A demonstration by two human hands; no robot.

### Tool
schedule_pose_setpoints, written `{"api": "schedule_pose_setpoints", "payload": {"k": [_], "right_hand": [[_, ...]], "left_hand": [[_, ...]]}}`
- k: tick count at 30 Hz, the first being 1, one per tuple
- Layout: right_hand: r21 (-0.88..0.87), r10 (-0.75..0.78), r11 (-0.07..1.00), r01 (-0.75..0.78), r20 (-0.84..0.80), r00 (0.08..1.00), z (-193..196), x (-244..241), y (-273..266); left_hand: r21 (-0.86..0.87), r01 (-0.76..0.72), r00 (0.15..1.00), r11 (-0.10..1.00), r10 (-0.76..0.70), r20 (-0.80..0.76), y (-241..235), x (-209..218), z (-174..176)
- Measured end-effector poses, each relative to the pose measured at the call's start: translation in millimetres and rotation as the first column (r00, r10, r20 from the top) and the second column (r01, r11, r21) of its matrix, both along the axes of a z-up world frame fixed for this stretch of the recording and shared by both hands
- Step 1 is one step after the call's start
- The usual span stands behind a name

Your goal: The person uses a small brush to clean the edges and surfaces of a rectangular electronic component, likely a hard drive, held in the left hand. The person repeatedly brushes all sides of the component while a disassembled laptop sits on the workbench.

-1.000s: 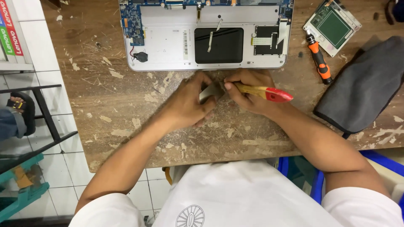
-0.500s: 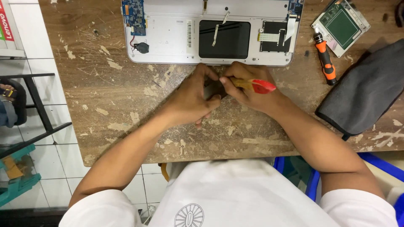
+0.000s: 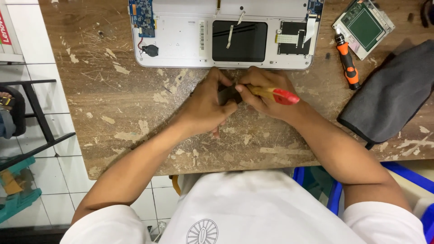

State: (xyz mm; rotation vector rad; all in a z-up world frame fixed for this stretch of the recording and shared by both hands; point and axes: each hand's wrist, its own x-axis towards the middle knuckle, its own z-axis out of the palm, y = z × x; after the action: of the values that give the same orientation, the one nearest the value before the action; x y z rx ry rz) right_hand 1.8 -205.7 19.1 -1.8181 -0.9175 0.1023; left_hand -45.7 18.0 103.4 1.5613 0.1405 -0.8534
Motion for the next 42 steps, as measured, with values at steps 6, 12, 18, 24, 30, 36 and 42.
{"api": "schedule_pose_setpoints", "payload": {"k": [6,12,18,24,30,36,42], "right_hand": [[-0.216,0.076,0.975,-0.058,0.074,0.994,17.7,-1.9,2.8],[-0.170,0.094,0.983,-0.071,0.134,0.987,19.0,3.3,7.1],[-0.136,-0.001,0.990,0.024,0.162,0.987,12.3,-1.5,2.8],[-0.203,0.049,0.979,-0.036,0.060,0.997,17.2,-0.2,5.1],[-0.260,0.034,0.965,0.009,0.160,0.987,7.4,-2.0,1.6],[-0.169,0.001,0.985,0.034,0.202,0.979,18.0,2.6,3.9],[-0.189,0.070,0.981,-0.038,0.165,0.984,20.7,-1.5,2.1]], "left_hand": [[-0.011,-0.015,1.000,1.000,0.015,0.011,-2.2,-1.1,4.2],[-0.025,-0.036,0.998,0.999,0.037,0.049,-3.0,-1.2,-6.8],[-0.017,-0.036,0.999,0.999,0.037,0.034,-4.4,-2.2,-3.9],[-0.007,-0.040,0.997,0.999,0.040,0.069,-5.0,-5.7,-4.2],[0.006,-0.036,0.997,0.999,0.036,0.067,-6.1,-5.0,-6.1],[0.015,-0.035,0.997,0.999,0.034,0.064,-5.7,-2.1,0.9],[0.017,-0.039,0.998,0.999,0.038,0.049,-6.3,-7.2,-7.1]]}}
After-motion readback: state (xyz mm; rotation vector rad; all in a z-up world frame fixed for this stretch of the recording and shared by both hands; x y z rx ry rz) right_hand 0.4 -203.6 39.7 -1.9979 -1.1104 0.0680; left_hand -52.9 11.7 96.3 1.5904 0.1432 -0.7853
